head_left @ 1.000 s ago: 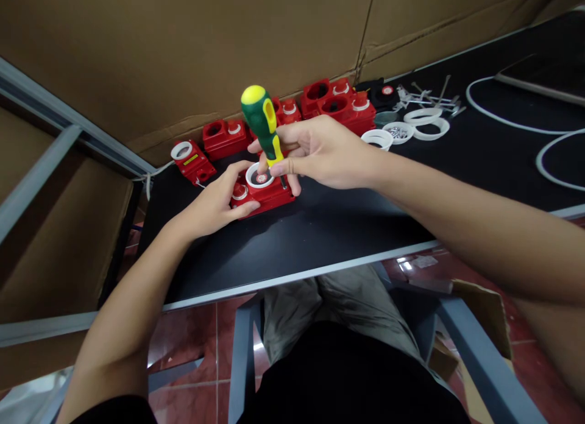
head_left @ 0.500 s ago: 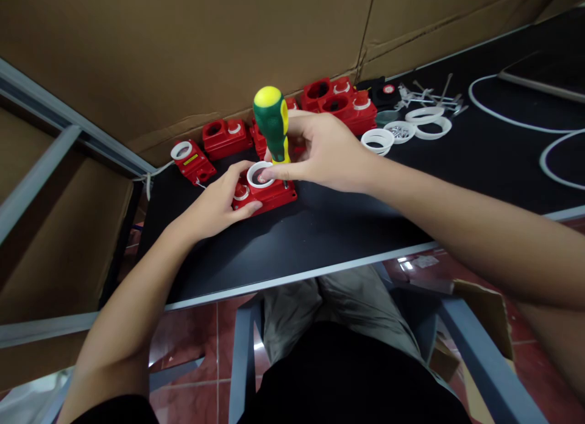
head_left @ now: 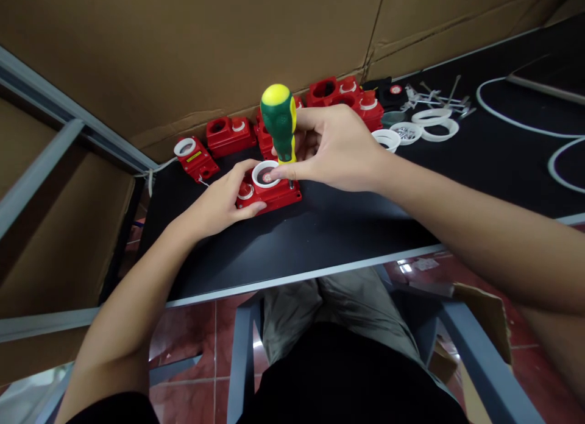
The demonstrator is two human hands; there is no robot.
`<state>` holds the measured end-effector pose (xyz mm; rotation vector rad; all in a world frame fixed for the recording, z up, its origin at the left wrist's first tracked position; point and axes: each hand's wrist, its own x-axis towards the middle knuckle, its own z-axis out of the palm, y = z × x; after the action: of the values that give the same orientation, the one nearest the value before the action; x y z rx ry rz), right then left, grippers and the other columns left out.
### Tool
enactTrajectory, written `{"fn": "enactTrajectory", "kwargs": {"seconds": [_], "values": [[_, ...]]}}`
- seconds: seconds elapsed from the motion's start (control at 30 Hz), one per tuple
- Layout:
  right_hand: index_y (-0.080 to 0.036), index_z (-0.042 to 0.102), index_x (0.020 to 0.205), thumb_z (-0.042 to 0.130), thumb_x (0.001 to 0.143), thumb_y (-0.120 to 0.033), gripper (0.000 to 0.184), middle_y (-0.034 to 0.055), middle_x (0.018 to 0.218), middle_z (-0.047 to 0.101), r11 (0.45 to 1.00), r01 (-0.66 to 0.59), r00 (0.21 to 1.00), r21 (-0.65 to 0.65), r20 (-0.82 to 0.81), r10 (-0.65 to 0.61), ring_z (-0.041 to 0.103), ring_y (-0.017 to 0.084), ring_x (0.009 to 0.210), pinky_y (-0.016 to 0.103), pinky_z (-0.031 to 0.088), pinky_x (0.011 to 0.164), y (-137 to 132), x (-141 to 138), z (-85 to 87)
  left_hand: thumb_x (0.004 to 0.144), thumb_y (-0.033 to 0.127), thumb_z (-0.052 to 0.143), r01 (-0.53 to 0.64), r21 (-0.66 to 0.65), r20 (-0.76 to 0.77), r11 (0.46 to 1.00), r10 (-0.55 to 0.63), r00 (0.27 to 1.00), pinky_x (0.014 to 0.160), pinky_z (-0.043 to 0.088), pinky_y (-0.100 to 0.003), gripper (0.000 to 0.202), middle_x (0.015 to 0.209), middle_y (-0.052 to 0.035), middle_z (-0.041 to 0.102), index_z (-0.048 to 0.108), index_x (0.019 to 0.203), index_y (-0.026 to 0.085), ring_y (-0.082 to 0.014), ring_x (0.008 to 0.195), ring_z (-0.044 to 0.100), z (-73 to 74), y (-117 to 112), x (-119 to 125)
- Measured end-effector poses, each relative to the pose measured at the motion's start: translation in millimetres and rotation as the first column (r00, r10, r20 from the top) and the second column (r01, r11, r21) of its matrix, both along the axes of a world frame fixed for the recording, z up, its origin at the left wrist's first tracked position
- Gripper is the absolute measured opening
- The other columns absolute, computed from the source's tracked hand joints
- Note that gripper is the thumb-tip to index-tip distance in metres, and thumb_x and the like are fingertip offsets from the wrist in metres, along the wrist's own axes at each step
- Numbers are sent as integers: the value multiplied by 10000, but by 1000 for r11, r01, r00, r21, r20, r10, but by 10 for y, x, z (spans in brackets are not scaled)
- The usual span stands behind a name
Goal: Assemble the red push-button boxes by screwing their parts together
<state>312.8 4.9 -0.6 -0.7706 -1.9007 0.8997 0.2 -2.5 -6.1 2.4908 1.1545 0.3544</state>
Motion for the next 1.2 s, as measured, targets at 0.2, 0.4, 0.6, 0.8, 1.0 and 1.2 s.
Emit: {"fn": "enactTrajectory", "kwargs": {"seconds": [0.2, 0.4, 0.6, 0.8, 1.0, 1.2], "values": [[-240, 822, 1089, 1237, 846, -476, 536, 44, 1074, 853, 996, -71, 997, -60, -10, 71, 785, 234, 925, 428, 725, 861, 60, 63, 33, 1073, 708, 807, -2, 2, 1, 1000, 2, 1000, 1350, 689, -575, 962, 1791, -237, 748, 549, 1829, 172, -451, 1552, 819, -6, 22, -12], [-217, 815, 1130, 1228, 841, -681, 685, 14, 1045, 820, 976, -176, 982, -125, -93, 165, 717, 136, 684, 346, 633, 613, 69, 86, 45, 1088, 736, 808, 23, 18, 16, 1000, -23, 1000, 1305, 709, -547, 954, 1763, -250, 755, 556, 1808, 163, -436, 1497, 835, -27, 37, -22], [-196, 867, 1234, 1169, 932, -701, 661, 73, 1270, 882, 978, -190, 981, -91, -54, 185, 717, 122, 680, 315, 607, 576, 20, 137, 81, 1098, 736, 793, 28, 23, 4, 999, -28, 1000, 1329, 696, -532, 962, 1785, -241, 748, 530, 1833, 173, -427, 1506, 840, -15, 30, -24], [-230, 912, 1462, 1086, 1059, -458, 494, 79, 1426, 918, 972, -226, 974, -70, -3, 227, 695, 120, 706, 291, 604, 578, -13, 212, 106, 1098, 739, 796, 30, 29, 8, 999, -30, 1000, 1319, 705, -538, 952, 1759, -237, 764, 539, 1819, 174, -430, 1489, 849, -20, 38, -32], [-231, 880, 1515, 1045, 1075, -460, 523, 96, 1489, 903, 962, -265, 963, -69, 31, 267, 711, 103, 718, 271, 603, 579, -31, 255, 121, 1091, 717, 778, 17, 37, -6, 999, -17, 1000, 1284, 716, -535, 957, 1750, -232, 760, 524, 1833, 170, -429, 1458, 861, -29, 27, -29], [-215, 874, 1221, 1024, 1078, -529, 376, 73, 1223, 872, 974, -198, 979, 107, 76, 190, 776, 196, 924, 334, 722, 824, 13, 66, -56, 1107, 664, 770, 44, 35, 6, 998, -45, 999, 1366, 678, -567, 912, 1772, -245, 749, 533, 1824, 154, -443, 1531, 831, -18, 1, -2]]}}
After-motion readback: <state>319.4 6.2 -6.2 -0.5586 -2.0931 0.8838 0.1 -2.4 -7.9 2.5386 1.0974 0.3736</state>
